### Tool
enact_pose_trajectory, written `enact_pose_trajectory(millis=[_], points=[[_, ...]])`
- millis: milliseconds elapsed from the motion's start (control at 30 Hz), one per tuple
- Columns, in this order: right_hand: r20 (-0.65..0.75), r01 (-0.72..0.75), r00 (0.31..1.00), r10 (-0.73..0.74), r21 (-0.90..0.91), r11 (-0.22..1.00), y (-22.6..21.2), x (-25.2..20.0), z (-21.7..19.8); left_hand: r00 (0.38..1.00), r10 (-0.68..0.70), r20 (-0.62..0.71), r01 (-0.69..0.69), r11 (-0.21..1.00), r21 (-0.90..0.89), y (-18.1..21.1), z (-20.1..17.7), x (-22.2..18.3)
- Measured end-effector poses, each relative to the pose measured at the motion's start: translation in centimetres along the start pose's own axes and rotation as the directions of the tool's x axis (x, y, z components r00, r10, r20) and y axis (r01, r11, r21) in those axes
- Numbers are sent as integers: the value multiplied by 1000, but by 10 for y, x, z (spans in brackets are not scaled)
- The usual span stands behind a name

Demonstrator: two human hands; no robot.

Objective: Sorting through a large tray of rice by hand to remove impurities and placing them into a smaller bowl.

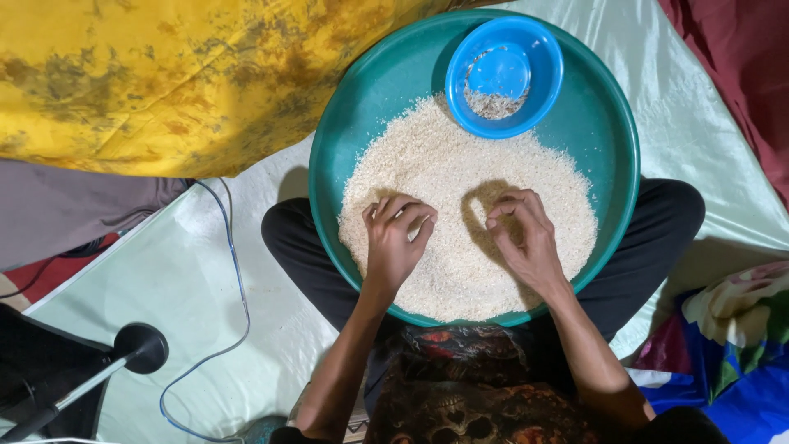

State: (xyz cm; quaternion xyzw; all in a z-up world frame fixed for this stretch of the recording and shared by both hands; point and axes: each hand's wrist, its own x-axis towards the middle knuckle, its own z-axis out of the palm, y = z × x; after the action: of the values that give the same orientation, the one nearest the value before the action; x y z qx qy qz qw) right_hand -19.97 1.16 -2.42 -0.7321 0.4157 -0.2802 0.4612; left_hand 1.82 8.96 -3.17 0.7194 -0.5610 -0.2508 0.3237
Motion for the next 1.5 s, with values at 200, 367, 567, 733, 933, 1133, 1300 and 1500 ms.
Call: enact_pose_trajectory(millis=[200, 367, 567, 733, 933, 1133, 1300, 1500], points=[[-69, -61, 996, 63, 27, 998, -24, 19, -5, 988, -132, -81, 87, 905, -417, 48, -21, 22], [-257, -77, 965, 47, -108, 991, -15, 64, -16, 964, -126, -234, 26, 922, -386, 62, 4, 76], [-344, -80, 936, -72, -408, 910, -33, 124, -31, 935, 48, -352, -40, 999, 30, 70, 29, 145], [-287, -106, 957, -37, -467, 878, -19, 116, -35, 964, 87, -253, -50, 987, 151, 66, 33, 144], [-253, -270, 941, 223, -166, 949, -19, 73, -55, 971, 24, -237, -16, 999, 35, 39, 21, 103], [-169, -200, 970, 174, -148, 969, -42, -16, -70, 986, -51, -160, 60, 997, 53, 19, -2, -7], [-68, -255, 966, 249, -98, 962, -56, -55, -73, 972, -55, -228, 69, 996, 54, 26, -23, -53], [16, -425, 904, 427, -56, 903, -39, -71, -46, 924, -370, -93, 351, 920, -172, 31, -20, -79]])
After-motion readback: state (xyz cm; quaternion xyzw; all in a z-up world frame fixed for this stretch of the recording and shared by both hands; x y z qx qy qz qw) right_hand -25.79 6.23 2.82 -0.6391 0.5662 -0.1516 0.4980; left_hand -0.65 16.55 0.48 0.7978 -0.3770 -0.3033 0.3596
